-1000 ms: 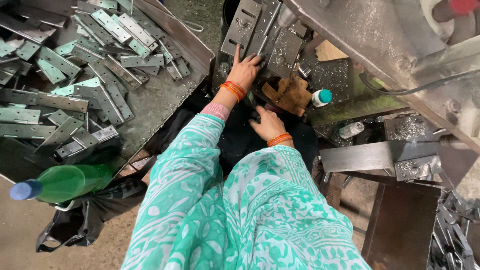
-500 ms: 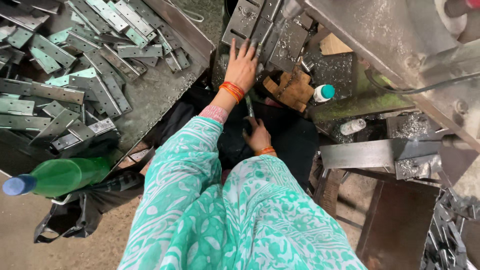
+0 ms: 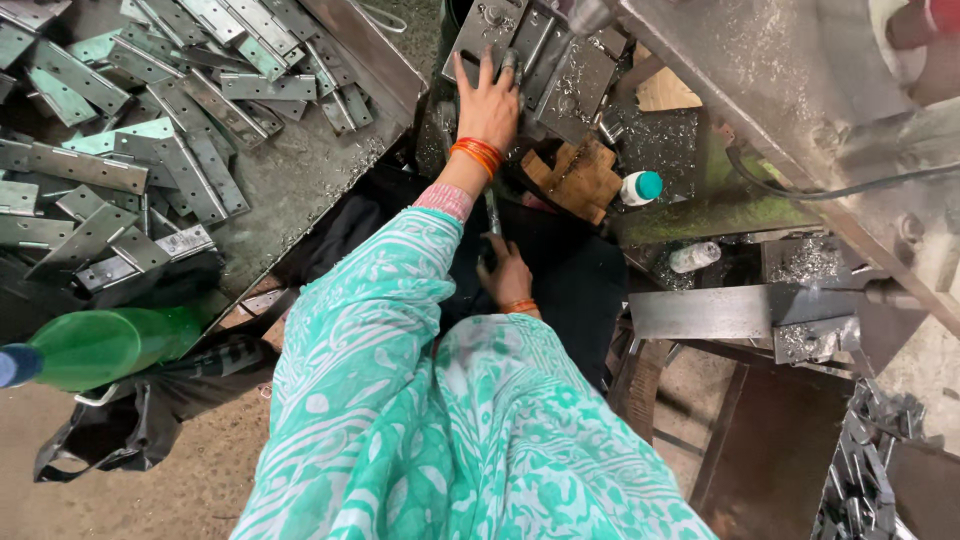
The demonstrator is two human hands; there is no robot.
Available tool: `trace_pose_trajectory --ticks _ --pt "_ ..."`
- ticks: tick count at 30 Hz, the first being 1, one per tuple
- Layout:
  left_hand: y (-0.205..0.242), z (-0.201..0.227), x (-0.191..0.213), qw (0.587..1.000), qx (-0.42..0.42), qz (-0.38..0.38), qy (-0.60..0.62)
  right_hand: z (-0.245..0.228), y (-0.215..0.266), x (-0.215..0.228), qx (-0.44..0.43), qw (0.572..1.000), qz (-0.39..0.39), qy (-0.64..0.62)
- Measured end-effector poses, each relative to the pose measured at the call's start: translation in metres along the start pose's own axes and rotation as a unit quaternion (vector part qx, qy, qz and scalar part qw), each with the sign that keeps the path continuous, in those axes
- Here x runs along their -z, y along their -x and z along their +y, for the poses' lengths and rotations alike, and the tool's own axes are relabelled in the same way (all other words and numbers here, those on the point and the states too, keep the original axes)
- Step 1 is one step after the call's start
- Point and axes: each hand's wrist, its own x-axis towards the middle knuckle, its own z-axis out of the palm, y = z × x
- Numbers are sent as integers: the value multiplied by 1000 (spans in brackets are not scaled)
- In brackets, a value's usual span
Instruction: The person repeatedly picks up metal brackets from a bin, places them into a press machine, and operates the lever to process them. The person then removes the processed brackets and places them into a separate bin, repeating this cycle continuously.
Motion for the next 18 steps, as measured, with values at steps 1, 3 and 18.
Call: trace_pose_trajectory --ticks 1,3,18 --pt "-3 -3 1 1000 0 20 -7 3 -1 -6 12 1000 10 1" --pt "0 -7 2 1000 5 -10 5 5 2 -12 16 1000 -1 3" --pt "-46 7 -41 998 16 -34 51 -3 -16 18 31 999 -3 36"
